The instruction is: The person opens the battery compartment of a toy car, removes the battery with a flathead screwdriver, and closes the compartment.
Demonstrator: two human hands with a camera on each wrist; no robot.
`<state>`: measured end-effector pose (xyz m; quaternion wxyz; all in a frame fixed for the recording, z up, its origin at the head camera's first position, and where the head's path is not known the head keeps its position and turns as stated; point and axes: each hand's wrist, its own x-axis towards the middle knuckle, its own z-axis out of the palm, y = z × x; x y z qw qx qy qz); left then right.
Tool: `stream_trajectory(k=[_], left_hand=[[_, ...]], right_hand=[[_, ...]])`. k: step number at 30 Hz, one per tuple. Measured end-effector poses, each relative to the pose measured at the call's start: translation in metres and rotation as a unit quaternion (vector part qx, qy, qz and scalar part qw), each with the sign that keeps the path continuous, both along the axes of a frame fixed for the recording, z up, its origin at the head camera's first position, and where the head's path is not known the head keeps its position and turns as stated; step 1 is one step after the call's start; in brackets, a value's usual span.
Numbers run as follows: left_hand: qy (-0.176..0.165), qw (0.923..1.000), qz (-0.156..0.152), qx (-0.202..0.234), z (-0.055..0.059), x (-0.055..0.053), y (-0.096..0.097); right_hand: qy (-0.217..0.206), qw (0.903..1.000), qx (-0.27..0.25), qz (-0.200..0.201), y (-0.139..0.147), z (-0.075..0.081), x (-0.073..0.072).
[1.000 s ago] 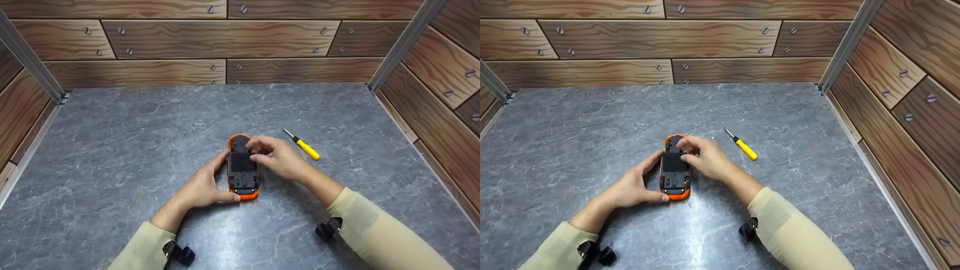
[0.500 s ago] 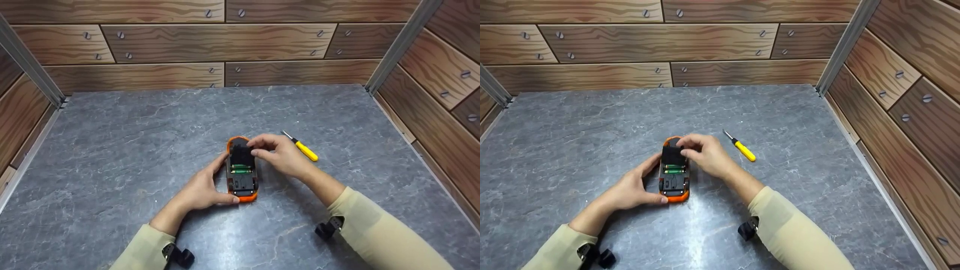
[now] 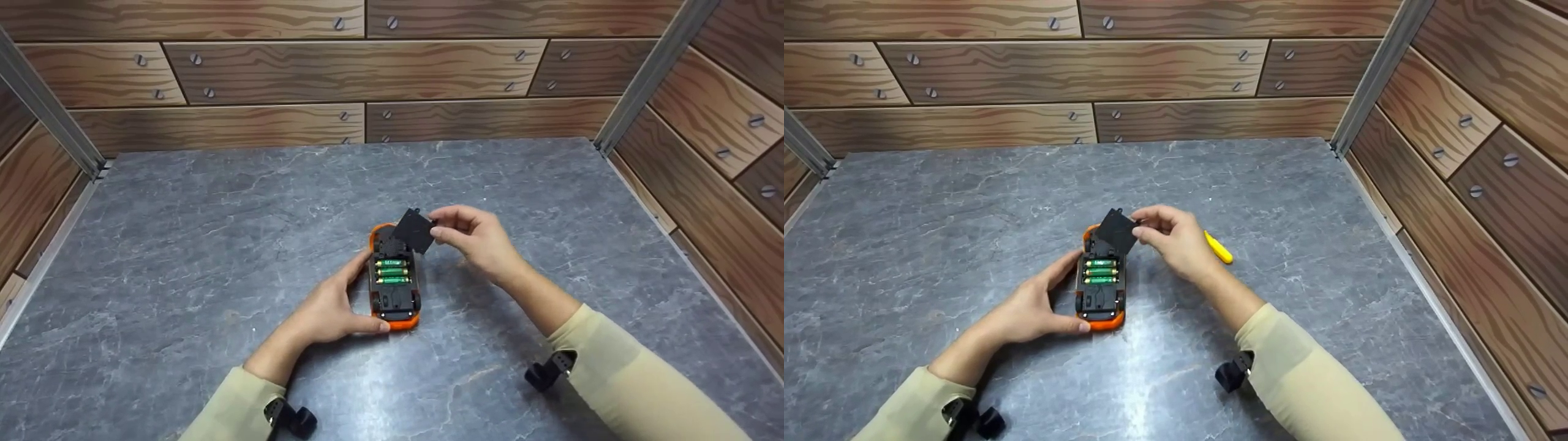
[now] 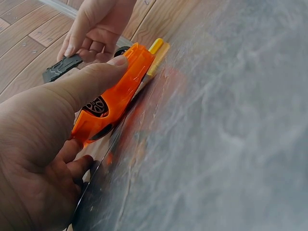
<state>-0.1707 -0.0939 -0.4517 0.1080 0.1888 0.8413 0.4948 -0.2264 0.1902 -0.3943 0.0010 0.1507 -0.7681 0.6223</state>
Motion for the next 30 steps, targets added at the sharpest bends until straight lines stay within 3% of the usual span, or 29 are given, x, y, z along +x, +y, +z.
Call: stream_trajectory(k=[9, 17, 30], left_hand=[[0.000, 1.0000, 0.001, -0.001, 0.001, 0.000, 0.000], [0.004, 1.0000, -0.001, 0.006, -0.001, 0.001, 0.000], [0.005, 0.9999, -0.004, 0.013, -0.002, 0.000, 0.000]], right_hand=[[-0.032, 0.9978, -0.034, -0.048, 0.013, -0.004, -0.005], [-0.061, 0.9949, -0.029, -0.075, 0.022, -0.008, -0.006], [-0.080, 0.9937, -0.044, -0.065, 0.026, -0.014, -0.007]])
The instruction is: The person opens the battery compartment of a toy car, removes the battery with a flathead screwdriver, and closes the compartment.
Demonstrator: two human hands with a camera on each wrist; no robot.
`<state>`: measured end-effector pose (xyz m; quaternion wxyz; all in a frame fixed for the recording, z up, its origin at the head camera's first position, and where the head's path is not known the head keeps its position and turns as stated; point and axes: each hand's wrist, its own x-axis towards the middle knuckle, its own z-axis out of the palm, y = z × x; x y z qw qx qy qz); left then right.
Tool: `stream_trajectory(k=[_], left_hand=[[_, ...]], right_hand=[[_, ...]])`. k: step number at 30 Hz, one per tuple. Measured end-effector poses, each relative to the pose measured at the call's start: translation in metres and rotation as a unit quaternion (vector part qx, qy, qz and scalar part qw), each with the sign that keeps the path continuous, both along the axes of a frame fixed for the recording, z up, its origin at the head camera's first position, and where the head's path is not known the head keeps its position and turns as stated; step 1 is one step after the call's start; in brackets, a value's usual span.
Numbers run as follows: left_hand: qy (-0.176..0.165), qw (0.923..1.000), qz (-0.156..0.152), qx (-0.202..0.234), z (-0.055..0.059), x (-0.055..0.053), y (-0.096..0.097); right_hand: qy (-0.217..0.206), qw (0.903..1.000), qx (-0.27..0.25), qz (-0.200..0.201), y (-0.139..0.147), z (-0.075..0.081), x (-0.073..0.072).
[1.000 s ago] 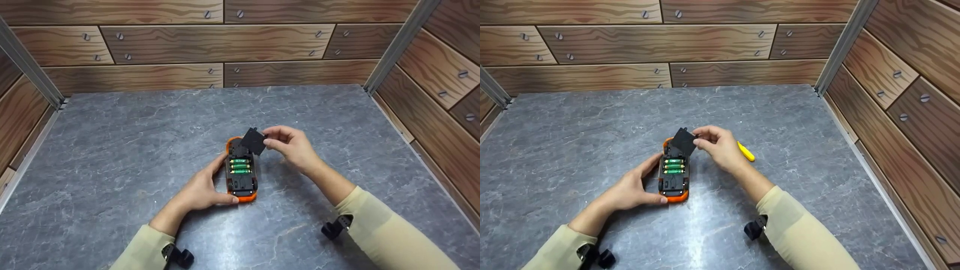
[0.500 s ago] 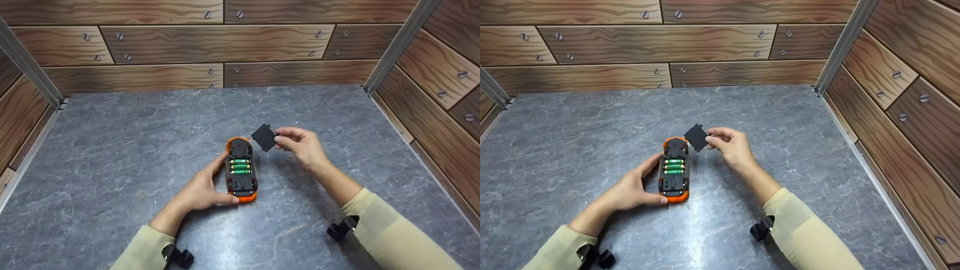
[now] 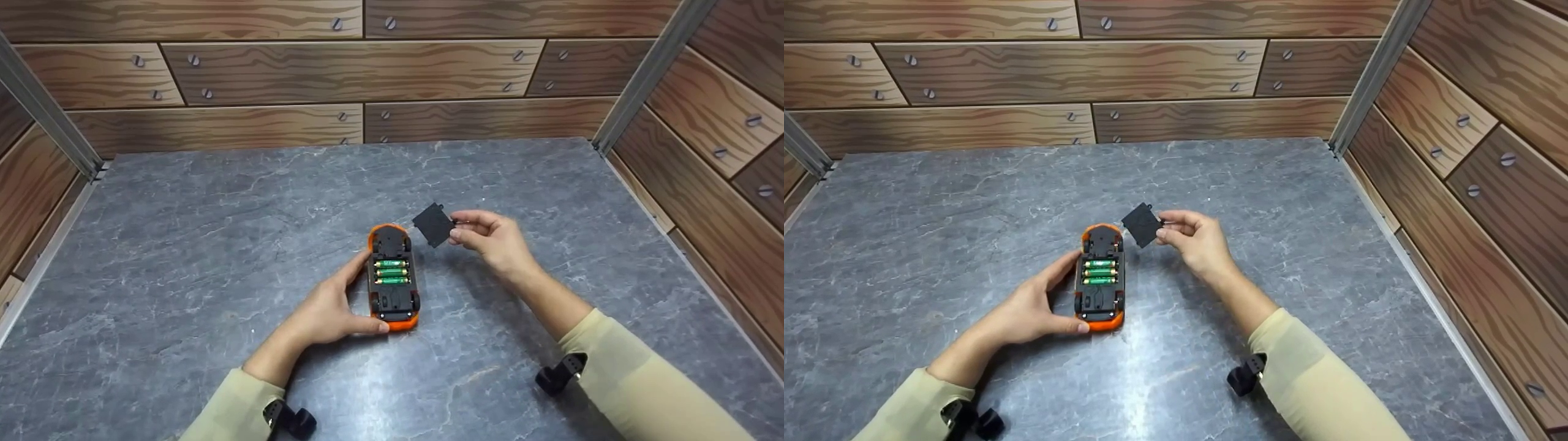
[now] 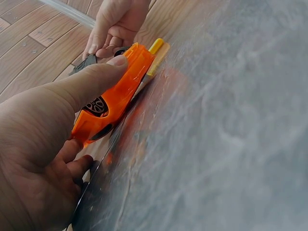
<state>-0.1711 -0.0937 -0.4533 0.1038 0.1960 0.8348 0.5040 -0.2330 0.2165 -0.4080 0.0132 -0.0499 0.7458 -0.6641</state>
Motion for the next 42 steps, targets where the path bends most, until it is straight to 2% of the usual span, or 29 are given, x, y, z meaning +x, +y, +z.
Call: stream_trajectory(k=[15, 25, 33, 42], left_hand=[[0.001, 1.0000, 0.005, -0.008, 0.000, 0.000, 0.000], [-0.002, 0.9999, 0.004, -0.009, 0.001, 0.001, 0.000], [-0.003, 0.9999, 0.005, -0.009, 0.002, 0.001, 0.000], [-0.002, 1.0000, 0.006, -0.007, 0.001, 0.001, 0.000]], right_hand=[[-0.013, 0.9997, 0.012, -0.016, 0.005, -0.010, -0.002], [-0.065, 0.9974, 0.018, -0.027, 0.004, -0.021, -0.003], [-0.068, 0.9962, 0.049, -0.024, 0.003, -0.027, -0.003], [-0.085, 0.9921, 0.088, -0.029, 0.002, -0.026, -0.007]])
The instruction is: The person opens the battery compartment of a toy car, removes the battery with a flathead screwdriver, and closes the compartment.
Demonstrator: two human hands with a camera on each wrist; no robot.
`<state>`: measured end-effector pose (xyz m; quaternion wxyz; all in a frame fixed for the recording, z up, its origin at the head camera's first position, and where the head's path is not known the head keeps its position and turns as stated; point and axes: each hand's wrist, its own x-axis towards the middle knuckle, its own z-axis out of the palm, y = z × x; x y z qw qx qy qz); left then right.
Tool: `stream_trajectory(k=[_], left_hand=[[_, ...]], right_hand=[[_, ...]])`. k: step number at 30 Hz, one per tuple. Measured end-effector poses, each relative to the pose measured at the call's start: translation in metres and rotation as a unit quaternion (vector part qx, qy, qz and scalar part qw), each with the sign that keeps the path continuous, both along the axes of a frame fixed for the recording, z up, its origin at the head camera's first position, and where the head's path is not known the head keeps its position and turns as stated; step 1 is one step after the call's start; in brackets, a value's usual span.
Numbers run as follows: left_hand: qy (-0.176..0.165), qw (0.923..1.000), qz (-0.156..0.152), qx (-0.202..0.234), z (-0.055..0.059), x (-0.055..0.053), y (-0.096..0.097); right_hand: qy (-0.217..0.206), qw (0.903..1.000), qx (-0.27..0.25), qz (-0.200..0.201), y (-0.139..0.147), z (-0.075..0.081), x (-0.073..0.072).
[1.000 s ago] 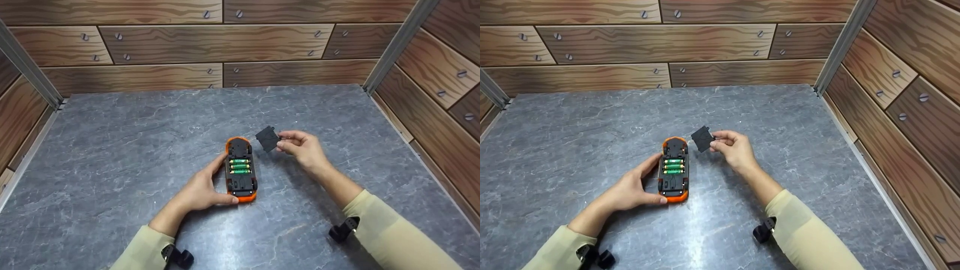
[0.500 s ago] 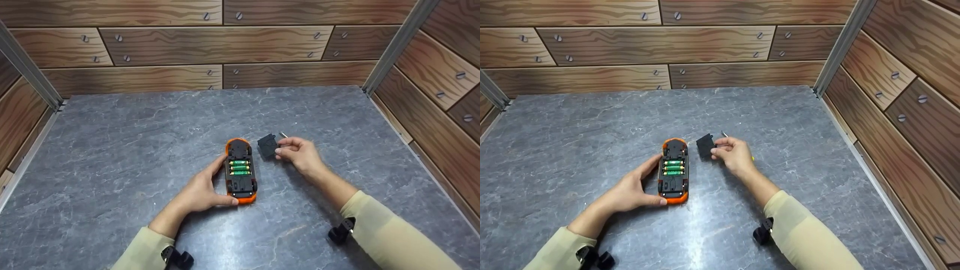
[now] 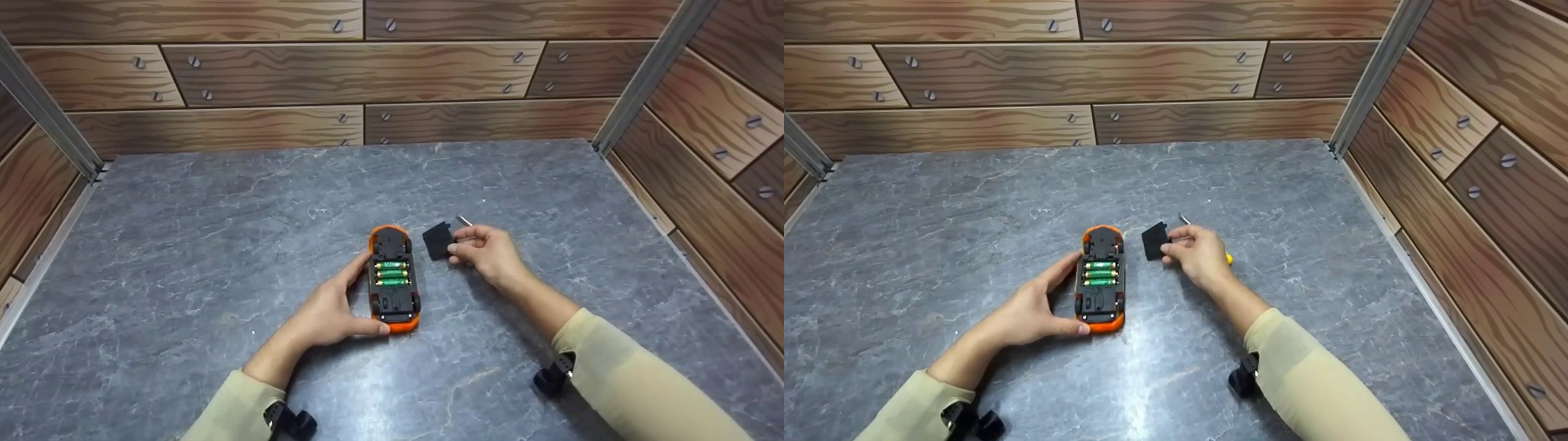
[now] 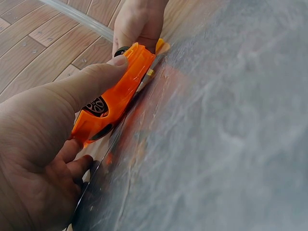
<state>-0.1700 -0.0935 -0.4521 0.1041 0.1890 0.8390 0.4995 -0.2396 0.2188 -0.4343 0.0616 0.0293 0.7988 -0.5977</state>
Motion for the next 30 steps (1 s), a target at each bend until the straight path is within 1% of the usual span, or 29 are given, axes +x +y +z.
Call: stream_trajectory(k=[7, 10, 16, 24, 30], left_hand=[[-0.007, 1.0000, 0.002, -0.001, -0.0008, -0.0004, 0.0010], [-0.009, 1.0000, 0.001, -0.001, 0.0001, -0.0005, 0.0010], [-0.003, 1.0000, 0.000, -0.005, 0.0010, -0.0005, 0.0004], [0.007, 0.9999, -0.002, -0.007, 0.0001, -0.0007, 0.0002], [0.005, 1.0000, 0.001, -0.007, -0.0011, -0.0007, 0.0000]], right_hand=[[-0.016, 0.9998, 0.011, -0.006, 0.0007, -0.0008, -0.0008], [-0.017, 0.9997, 0.014, -0.009, 0.0002, -0.0017, -0.0018], [-0.008, 0.9996, 0.022, -0.014, -0.0016, -0.0036, -0.0030], [0.005, 0.9994, 0.033, -0.008, -0.0050, -0.0077, -0.0041], [0.009, 0.9989, 0.045, -0.003, -0.0059, -0.0081, -0.0044]])
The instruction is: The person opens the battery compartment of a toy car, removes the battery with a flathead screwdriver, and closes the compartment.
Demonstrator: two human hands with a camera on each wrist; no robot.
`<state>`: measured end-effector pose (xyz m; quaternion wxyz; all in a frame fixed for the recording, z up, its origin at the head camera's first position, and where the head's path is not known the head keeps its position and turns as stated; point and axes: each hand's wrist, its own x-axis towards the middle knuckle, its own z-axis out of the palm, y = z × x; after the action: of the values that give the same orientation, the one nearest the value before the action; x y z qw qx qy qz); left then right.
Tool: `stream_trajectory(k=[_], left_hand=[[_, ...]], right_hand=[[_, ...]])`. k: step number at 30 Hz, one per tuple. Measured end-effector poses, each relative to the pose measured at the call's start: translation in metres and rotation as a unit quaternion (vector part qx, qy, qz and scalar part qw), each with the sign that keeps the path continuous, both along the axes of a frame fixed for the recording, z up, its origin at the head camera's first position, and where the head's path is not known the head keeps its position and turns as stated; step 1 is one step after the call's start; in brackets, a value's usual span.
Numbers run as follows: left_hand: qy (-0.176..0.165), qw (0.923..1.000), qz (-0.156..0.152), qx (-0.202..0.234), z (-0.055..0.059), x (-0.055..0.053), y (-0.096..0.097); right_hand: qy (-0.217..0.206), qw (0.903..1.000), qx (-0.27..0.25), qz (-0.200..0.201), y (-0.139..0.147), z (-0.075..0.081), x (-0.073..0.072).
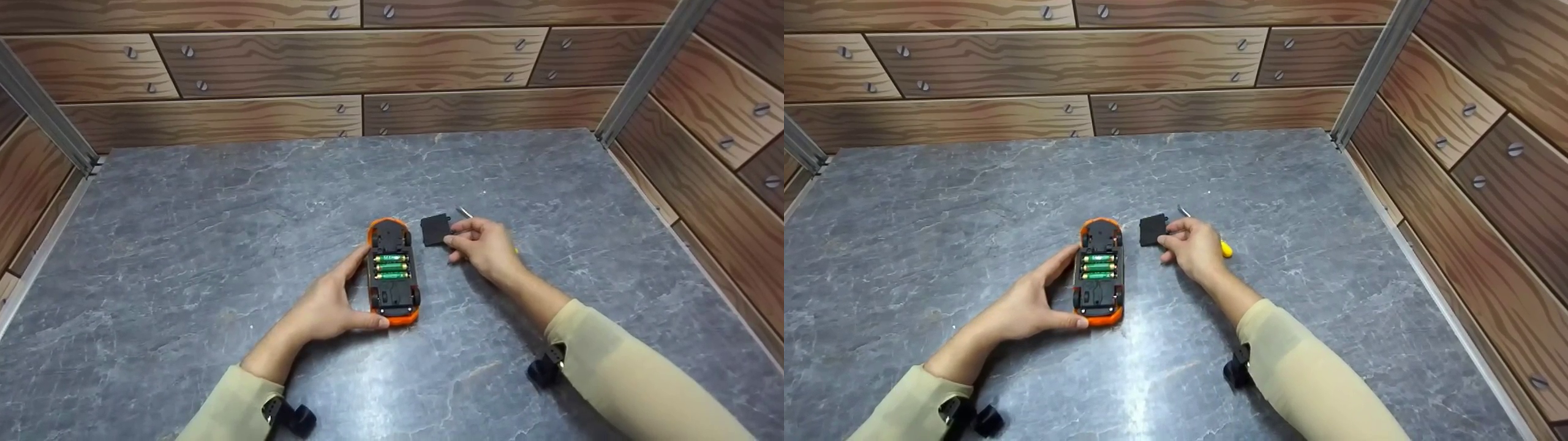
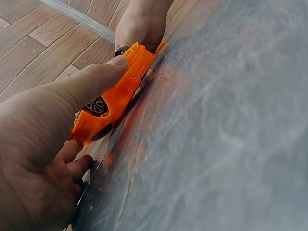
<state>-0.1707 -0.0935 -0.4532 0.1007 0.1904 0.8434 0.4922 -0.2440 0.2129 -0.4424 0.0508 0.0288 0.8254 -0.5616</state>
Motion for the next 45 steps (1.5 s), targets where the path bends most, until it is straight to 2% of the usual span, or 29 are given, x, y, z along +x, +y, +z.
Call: stream_trajectory(k=[7, 11, 20, 23, 25, 29, 32, 37, 45], left_hand=[[0.000, 1.0000, 0.000, 0.001, 0.000, 0.000, -0.001], [0.000, 1.0000, -0.001, 0.002, 0.000, 0.000, -0.001], [-0.007, 1.0000, 0.000, 0.002, 0.000, 0.001, 0.001], [-0.009, 1.0000, 0.001, 0.001, 0.000, 0.002, 0.001], [-0.009, 1.0000, 0.000, 0.001, 0.000, 0.001, 0.001], [-0.008, 1.0000, 0.000, 0.002, 0.001, 0.001, 0.000], [-0.005, 1.0000, 0.001, 0.002, 0.001, 0.001, 0.000], [0.003, 1.0000, 0.002, -0.001, 0.000, 0.001, -0.001], [0.001, 1.0000, 0.001, 0.001, 0.000, 0.001, 0.000]], right_hand=[[0.013, 0.9999, 0.005, 0.007, 0.000, 0.000, -0.001], [0.005, 1.0000, -0.002, 0.008, 0.001, 0.000, 0.000], [0.010, 0.9988, -0.047, 0.009, 0.007, 0.003, 0.009], [0.035, 0.9969, -0.070, 0.004, 0.009, 0.006, 0.014], [0.068, 0.9948, -0.076, -0.007, 0.012, 0.009, 0.016], [0.139, 0.9873, -0.070, -0.031, 0.022, 0.018, 0.016], [0.163, 0.9839, -0.059, -0.043, 0.032, 0.023, 0.015], [0.157, 0.9858, -0.042, -0.043, 0.049, 0.025, 0.010], [0.123, 0.9918, -0.017, -0.032, 0.070, 0.014, 0.004]])
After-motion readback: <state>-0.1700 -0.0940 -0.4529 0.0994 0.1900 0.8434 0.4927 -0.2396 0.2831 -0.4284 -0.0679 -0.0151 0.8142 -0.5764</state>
